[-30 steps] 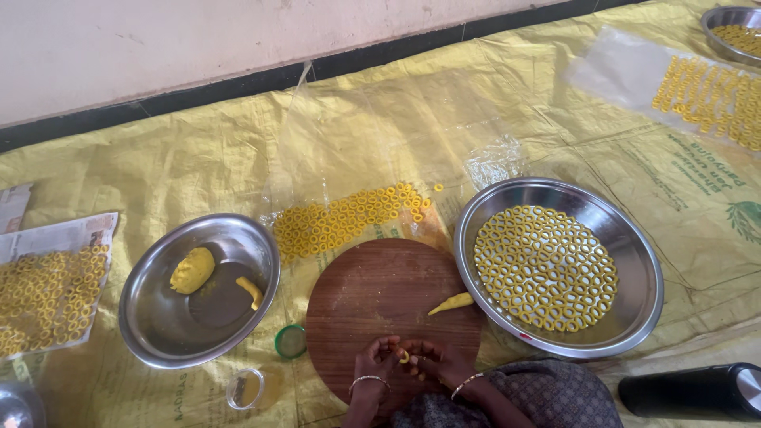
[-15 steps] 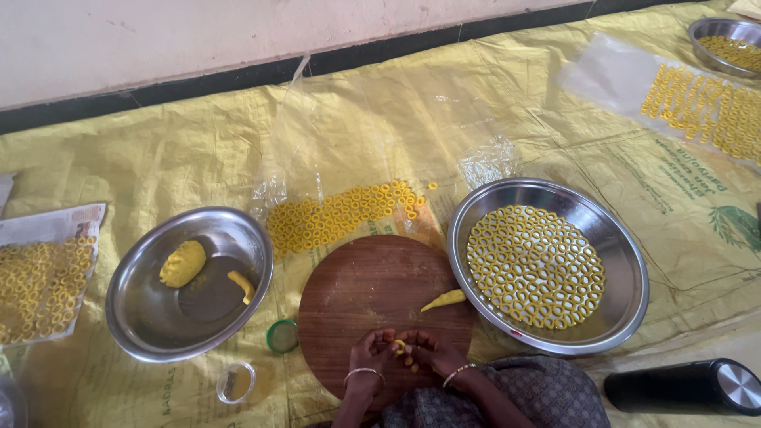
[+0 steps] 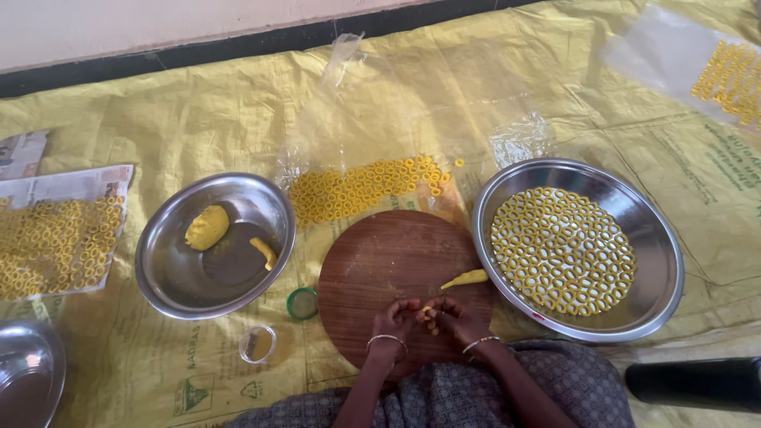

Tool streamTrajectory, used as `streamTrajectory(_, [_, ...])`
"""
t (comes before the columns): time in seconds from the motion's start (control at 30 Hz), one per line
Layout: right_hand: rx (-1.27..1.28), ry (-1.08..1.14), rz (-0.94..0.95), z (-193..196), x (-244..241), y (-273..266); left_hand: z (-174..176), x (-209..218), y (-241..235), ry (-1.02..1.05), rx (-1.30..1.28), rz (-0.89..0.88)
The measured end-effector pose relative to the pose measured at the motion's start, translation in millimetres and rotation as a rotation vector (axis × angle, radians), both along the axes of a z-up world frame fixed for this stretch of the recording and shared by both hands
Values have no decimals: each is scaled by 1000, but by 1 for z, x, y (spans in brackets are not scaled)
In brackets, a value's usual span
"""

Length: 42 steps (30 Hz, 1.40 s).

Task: The person rolls a yellow dough rope on a wooden board, pinches off small segments, and forms them into rings by hand. The rings are placed into a metal tray and arranged in rows. Additional dough is taken from a bowl as needed.

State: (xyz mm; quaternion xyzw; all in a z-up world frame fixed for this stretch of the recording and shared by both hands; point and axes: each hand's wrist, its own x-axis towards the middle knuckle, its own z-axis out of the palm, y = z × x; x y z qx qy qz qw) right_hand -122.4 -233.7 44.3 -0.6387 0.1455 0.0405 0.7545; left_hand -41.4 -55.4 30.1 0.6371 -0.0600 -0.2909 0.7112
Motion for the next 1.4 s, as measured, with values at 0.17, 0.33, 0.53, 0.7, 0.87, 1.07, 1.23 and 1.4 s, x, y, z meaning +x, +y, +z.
streamTrajectory(0.17, [10,-9,-20,-4,7,-4,9,6,1,93,92,-34])
streamTrajectory(0.33, [3,-17,-12,-2,12,-5,9,13,-3,128,17,-47])
streamTrajectory(0.53, [28,-3,-59,3,14,-4,24,19,-4,137,92,-67])
streamTrajectory(0.7, [26,85,-113,7,11,-1,27,20,-6,146,134,-74])
streamTrajectory(0.87, [34,35,-103,7,13,-4,9,26,-11,174,49,-52])
streamTrajectory(1.07, [72,23,-64,7,10,-5,2,27,-10,145,52,-44])
streamTrajectory(1.23, [69,39,-88,10,11,-4,10,28,-8,148,66,-40])
streamTrajectory(1.4, [61,46,-107,7,11,-2,5,27,-10,131,31,-55])
